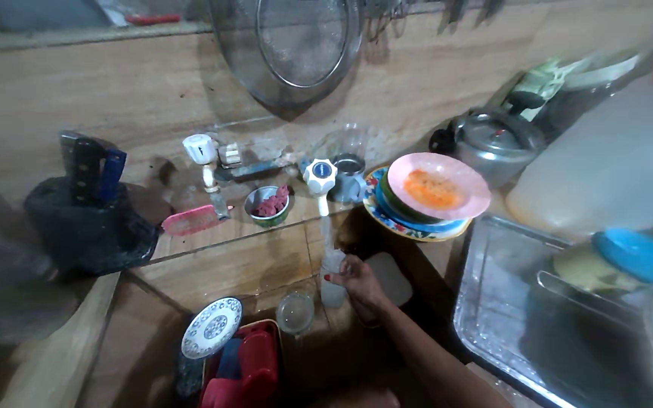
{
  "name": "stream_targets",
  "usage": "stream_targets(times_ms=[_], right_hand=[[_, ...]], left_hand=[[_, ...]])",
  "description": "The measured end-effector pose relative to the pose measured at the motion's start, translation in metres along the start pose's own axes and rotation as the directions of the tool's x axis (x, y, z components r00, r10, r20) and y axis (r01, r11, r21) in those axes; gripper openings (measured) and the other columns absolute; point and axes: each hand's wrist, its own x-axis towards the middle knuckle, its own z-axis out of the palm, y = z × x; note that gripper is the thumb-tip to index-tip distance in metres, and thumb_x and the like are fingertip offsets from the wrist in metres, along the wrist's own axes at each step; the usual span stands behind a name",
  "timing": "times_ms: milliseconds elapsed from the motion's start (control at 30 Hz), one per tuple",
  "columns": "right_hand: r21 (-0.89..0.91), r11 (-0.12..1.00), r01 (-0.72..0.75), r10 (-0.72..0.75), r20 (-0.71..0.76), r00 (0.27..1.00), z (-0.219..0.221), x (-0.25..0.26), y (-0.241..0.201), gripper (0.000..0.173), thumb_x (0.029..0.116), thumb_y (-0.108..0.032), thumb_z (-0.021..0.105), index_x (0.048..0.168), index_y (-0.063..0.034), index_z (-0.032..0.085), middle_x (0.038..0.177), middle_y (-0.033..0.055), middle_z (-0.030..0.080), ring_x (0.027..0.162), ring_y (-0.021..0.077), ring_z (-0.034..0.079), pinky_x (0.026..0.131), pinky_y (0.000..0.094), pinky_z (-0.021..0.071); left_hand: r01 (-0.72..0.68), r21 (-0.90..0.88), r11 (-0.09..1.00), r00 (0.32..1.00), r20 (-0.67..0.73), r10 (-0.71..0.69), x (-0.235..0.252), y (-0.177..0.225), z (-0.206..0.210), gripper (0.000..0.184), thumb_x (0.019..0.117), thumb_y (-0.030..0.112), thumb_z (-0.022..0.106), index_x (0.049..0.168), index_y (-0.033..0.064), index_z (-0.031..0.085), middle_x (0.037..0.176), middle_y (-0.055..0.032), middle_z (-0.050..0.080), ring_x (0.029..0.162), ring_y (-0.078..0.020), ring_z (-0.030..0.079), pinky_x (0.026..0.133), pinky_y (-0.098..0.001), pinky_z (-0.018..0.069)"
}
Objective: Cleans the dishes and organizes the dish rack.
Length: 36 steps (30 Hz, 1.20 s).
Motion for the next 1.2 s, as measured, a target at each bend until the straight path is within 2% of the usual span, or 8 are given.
stream_targets(times_ms=[100, 300, 500, 633, 700, 867, 1000, 1200], right_hand=[[0.014, 0.994, -0.106, 0.107, -0.062, 0.992, 0.004, 0.004, -0.009, 0.043, 0.0912, -0.032, 0.076, 0.118, -0.0014, 0.063, 0.118, 0.019, 0.064, 0.106, 0.028, 0.063, 0.091, 0.049, 0.0527], [-0.307, 0.916, -0.26, 0.256, -0.054, 0.965, 0.019, 0.01, -0.047, 0.054, 0.0956, -0.057, 0.062, 0.119, -0.0094, 0.071, 0.122, 0.0168, 0.069, 0.119, 0.0337, 0.064, 0.102, 0.0577, 0.0478], [0.064, 0.94, -0.335, 0.333, 0.038, 0.942, 0.009, 0.026, -0.01, 0.044, 0.0978, -0.043, 0.066, 0.114, -0.0013, 0.069, 0.096, 0.0125, 0.067, 0.081, 0.0195, 0.062, 0.075, 0.0402, 0.0527], [0.289, 0.881, -0.375, 0.38, 0.043, 0.924, 0.016, 0.026, 0.001, 0.046, 0.1099, -0.04, 0.044, 0.137, -0.0048, 0.056, 0.109, 0.0133, 0.063, 0.085, 0.0177, 0.06, 0.072, 0.035, 0.0513], [0.269, 0.898, -0.348, 0.348, 0.049, 0.936, 0.017, 0.027, -0.001, 0.044, 0.11, -0.031, 0.047, 0.142, -0.0009, 0.054, 0.134, 0.0221, 0.06, 0.12, 0.0284, 0.059, 0.102, 0.0462, 0.0482], [0.094, 0.992, -0.081, 0.085, -0.046, 0.995, 0.009, 0.023, -0.003, 0.02, 0.0996, -0.013, 0.063, 0.111, 0.0028, 0.069, 0.106, 0.0155, 0.069, 0.097, 0.0193, 0.066, 0.089, 0.0381, 0.0551], [-0.176, 0.919, 0.352, -0.252, 0.423, 0.87, -0.002, 0.015, -0.003, 0.02, 0.0937, -0.012, 0.07, 0.109, 0.0008, 0.074, 0.123, 0.0154, 0.07, 0.125, 0.0256, 0.059, 0.116, 0.0456, 0.0384], [-0.662, 0.657, 0.361, 0.269, 0.653, 0.708, 0.003, 0.016, -0.042, 0.052, 0.0968, -0.029, 0.069, 0.139, 0.0007, 0.058, 0.135, 0.0298, 0.059, 0.13, 0.0456, 0.054, 0.109, 0.0663, 0.0385]], left_hand=[[0.101, 0.12, 0.988, 0.952, -0.298, -0.061, 0.019, -0.02, -0.023, 0.091, 0.093, 0.053, 0.066, 0.155, -0.0035, 0.03, 0.159, -0.0163, 0.039, 0.148, -0.0234, 0.037, 0.122, -0.0421, 0.0331], [0.853, 0.48, 0.205, 0.508, -0.672, -0.539, 0.109, -0.114, -0.061, 0.115, 0.0834, 0.033, 0.079, 0.164, 0.0055, 0.002, 0.169, -0.0196, 0.015, 0.15, -0.0358, 0.032, 0.119, -0.0503, 0.0334], [0.719, -0.245, 0.65, 0.467, -0.523, -0.713, 0.108, -0.135, -0.097, 0.062, 0.0904, 0.02, 0.074, 0.145, 0.0078, 0.047, 0.123, -0.0156, 0.065, 0.108, -0.0239, 0.065, 0.092, -0.0416, 0.055], [0.175, -0.869, 0.462, 0.455, -0.345, -0.821, 0.105, -0.139, -0.107, 0.043, 0.1047, 0.043, 0.042, 0.116, 0.0056, 0.061, 0.089, -0.0175, 0.068, 0.068, -0.0269, 0.068, 0.056, -0.037, 0.0583], [0.042, -0.911, 0.411, 0.446, -0.351, -0.823, 0.103, -0.149, -0.106, 0.043, 0.1041, 0.044, 0.042, 0.115, 0.0061, 0.06, 0.093, -0.0179, 0.068, 0.072, -0.0278, 0.069, 0.057, -0.0373, 0.0586], [-0.027, -0.89, 0.454, 0.296, -0.441, -0.847, 0.1, -0.167, -0.106, 0.038, 0.1053, 0.034, 0.046, 0.129, 0.0059, 0.056, 0.108, -0.0189, 0.067, 0.088, -0.03, 0.069, 0.071, -0.042, 0.0603], [0.077, -0.846, 0.527, 0.247, -0.496, -0.832, 0.101, -0.183, -0.111, 0.042, 0.1075, 0.043, 0.04, 0.118, 0.0077, 0.06, 0.092, -0.013, 0.065, 0.074, -0.0233, 0.064, 0.062, -0.0379, 0.0548], [0.198, -0.778, 0.596, 0.365, -0.506, -0.782, 0.107, -0.198, -0.107, 0.033, 0.1066, 0.032, 0.046, 0.109, 0.004, 0.063, 0.078, -0.0109, 0.065, 0.061, -0.0198, 0.062, 0.051, -0.0342, 0.0519]])
